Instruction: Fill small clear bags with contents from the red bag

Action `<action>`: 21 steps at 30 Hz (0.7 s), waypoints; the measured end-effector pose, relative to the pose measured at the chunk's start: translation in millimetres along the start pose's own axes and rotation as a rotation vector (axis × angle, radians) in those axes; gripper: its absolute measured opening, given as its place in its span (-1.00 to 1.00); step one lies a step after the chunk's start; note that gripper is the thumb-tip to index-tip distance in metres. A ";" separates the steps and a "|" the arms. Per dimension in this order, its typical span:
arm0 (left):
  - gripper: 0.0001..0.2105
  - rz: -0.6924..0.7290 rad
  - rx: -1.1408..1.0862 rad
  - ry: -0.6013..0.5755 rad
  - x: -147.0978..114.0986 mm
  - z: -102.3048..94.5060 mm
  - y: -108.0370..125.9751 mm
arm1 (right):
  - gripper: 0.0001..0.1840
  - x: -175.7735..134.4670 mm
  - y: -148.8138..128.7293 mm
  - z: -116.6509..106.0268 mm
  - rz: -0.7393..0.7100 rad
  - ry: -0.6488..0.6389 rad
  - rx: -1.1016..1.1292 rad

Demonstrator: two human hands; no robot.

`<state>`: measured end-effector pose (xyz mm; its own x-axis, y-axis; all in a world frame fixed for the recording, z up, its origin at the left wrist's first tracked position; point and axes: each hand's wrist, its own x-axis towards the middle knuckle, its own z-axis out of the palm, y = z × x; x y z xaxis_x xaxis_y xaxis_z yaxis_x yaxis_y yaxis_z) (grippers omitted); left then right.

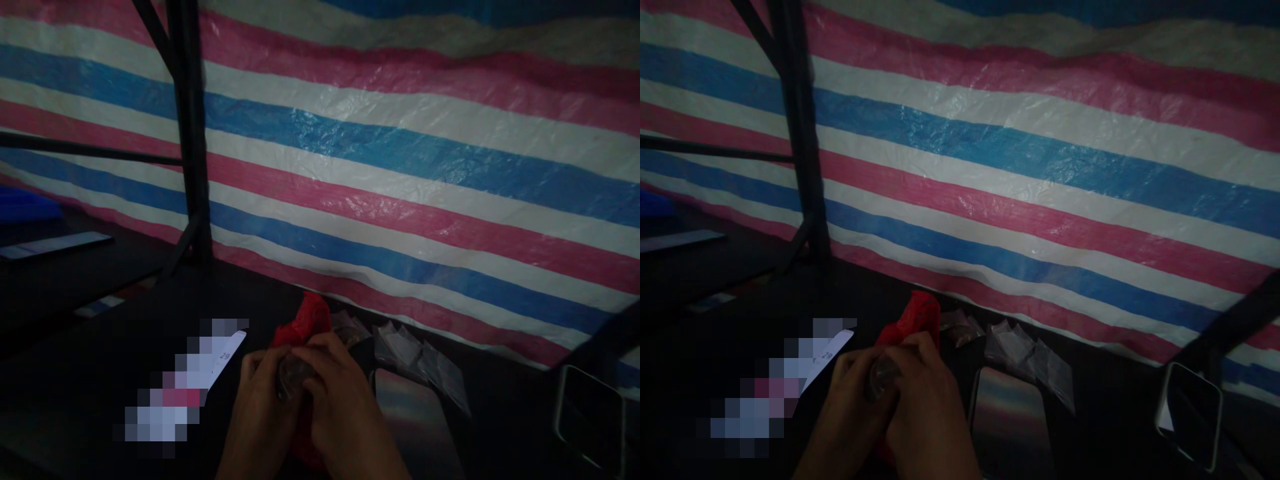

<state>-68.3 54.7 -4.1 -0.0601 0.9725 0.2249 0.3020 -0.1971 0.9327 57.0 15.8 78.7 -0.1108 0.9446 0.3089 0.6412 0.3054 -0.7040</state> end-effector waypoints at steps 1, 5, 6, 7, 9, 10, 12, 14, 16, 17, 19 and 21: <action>-0.66 -0.003 -0.002 0.009 -0.2 0.2 -0.5 | -0.33 0.0 0.6 -0.6 -0.004 0.004 0.011; -0.64 -0.011 0.005 0.033 -0.1 -1.7 -1.7 | -0.35 -0.8 -0.4 -1.4 -0.037 0.028 0.032; -0.64 -0.011 0.008 0.036 0.0 -2.3 -1.6 | -0.37 -0.6 -0.9 -1.5 -0.052 0.032 0.038; -0.64 -0.008 0.011 0.040 0.0 -2.5 -1.5 | -0.39 0.0 -1.1 -1.8 -0.066 0.034 0.043; -0.65 0.000 0.018 0.054 0.1 -1.9 -1.3 | -0.43 2.9 0.5 -3.7 -0.074 0.066 0.062; -0.65 0.002 0.022 0.062 0.1 -1.3 -1.2 | -0.45 5.0 2.5 -5.2 -0.066 0.112 0.072; -0.66 0.004 0.032 0.085 0.5 -0.4 -1.1 | -0.48 9.7 9.2 -8.5 -0.023 0.237 0.077; -0.66 0.005 0.039 0.122 1.1 -1.6 -0.5 | -0.50 13.6 18.6 -9.1 0.048 0.302 0.056; -0.63 0.003 0.044 0.178 1.4 -6.0 1.7 | -0.51 15.2 28.9 -4.4 0.122 0.242 0.019; -0.62 0.013 0.047 0.225 1.0 -9.4 3.7 | -0.52 15.1 33.7 -0.3 0.156 0.191 0.003; -0.63 0.077 0.071 0.357 -1.0 -17.1 9.1 | -0.53 13.4 40.2 8.3 0.192 0.126 -0.012; -0.68 0.177 0.117 0.476 -4.2 -24.0 14.9 | -0.54 10.5 39.6 11.8 0.187 0.134 -0.005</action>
<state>-86.4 44.7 15.7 -0.4165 0.7559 0.5051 0.4492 -0.3119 0.8372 72.2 39.3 46.4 0.1116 0.9602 0.2560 0.6452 0.1259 -0.7536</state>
